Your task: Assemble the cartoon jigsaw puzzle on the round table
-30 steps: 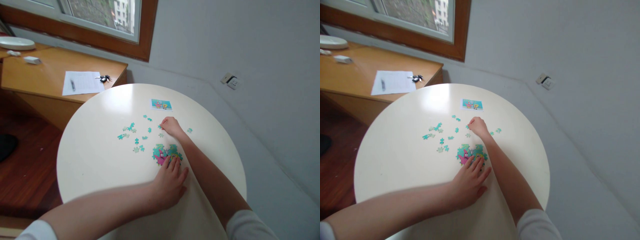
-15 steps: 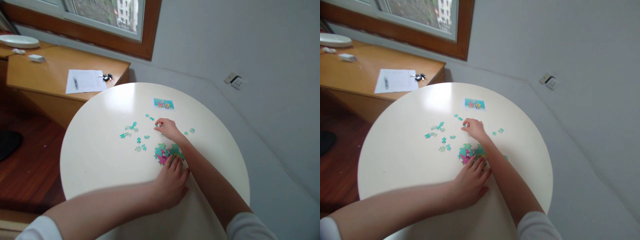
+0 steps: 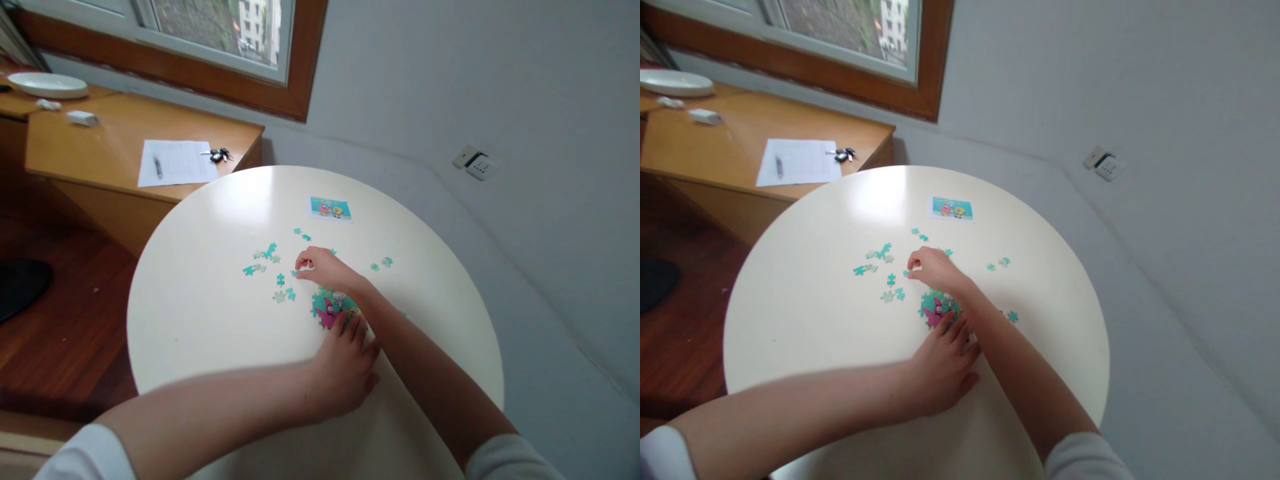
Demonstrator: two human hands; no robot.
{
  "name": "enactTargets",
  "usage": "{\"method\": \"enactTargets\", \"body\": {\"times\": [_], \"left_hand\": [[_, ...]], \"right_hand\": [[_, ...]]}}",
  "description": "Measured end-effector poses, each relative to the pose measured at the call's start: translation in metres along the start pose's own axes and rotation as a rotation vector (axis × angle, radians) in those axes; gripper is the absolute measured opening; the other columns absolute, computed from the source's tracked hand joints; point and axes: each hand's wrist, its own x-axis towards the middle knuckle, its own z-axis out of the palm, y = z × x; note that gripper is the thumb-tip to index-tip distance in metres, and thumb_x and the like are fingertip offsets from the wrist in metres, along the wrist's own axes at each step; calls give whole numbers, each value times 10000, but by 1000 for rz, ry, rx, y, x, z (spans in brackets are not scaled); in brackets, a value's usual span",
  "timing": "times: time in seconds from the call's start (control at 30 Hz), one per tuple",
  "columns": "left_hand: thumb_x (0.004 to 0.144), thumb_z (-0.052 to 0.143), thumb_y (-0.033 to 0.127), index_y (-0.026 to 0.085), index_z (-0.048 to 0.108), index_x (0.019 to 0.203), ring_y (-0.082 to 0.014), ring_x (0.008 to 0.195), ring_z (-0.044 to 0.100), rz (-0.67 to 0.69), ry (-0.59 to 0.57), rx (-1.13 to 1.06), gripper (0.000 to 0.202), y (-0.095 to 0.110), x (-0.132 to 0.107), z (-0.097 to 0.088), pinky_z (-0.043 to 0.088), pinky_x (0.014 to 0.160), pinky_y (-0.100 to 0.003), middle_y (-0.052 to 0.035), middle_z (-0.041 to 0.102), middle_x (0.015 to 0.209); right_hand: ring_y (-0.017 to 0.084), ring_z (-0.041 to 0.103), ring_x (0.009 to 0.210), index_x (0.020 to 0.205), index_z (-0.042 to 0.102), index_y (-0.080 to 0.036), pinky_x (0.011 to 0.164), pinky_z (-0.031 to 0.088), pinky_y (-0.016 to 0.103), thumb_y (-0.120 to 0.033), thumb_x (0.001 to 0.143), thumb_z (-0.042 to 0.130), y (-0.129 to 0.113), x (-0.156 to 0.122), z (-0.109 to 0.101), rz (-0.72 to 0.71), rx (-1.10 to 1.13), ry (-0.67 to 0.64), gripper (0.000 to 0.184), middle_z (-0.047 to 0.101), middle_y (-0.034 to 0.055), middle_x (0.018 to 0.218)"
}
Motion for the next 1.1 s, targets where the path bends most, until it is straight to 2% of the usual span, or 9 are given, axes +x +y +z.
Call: {"method": "enactTargets", "body": {"times": [0.2,0.33,0.47,0.67,0.93,1.1], "left_hand": [[892,422,434,97,447,1311,-351,1267,417,-2,-10,13,539,0,-1,-1,242,1044,-510,-245,458,1359],[895,416,429,95,444,1314,-352,1265,420,1,-26,9,537,0,0,-2,230,1046,-516,-247,451,1366],[893,421,432,98,440,1323,-346,1271,414,-5,-17,12,545,1,0,-2,241,1044,-504,-238,458,1365],[902,401,450,110,448,1331,-341,1297,394,-4,-30,27,550,1,0,-2,237,1055,-493,-235,456,1373],[897,421,445,116,451,1338,-333,1300,394,-18,-47,18,551,2,0,-2,226,1068,-490,-225,440,1394],[897,424,447,116,451,1337,-335,1298,397,-11,-33,19,551,1,0,-2,236,1064,-490,-225,445,1390]], "right_hand": [[106,552,715,721,645,-158,652,390,213,-141,673,729,2,0,1,37,78,18,99,619,-1,746],[83,551,609,672,623,-157,592,405,194,-113,693,686,1,1,4,61,250,-12,79,597,-33,616],[83,576,605,666,641,-153,590,427,190,-103,713,658,8,6,8,65,334,-17,71,623,-22,616],[97,580,610,693,676,-153,579,417,200,-123,718,661,24,13,2,172,231,95,42,655,7,651],[99,552,538,688,678,-159,520,375,207,-114,708,664,18,18,-14,224,42,23,51,665,21,638],[118,559,590,688,669,-201,550,354,229,-210,687,717,20,24,-18,276,-153,34,49,680,31,706]]}}
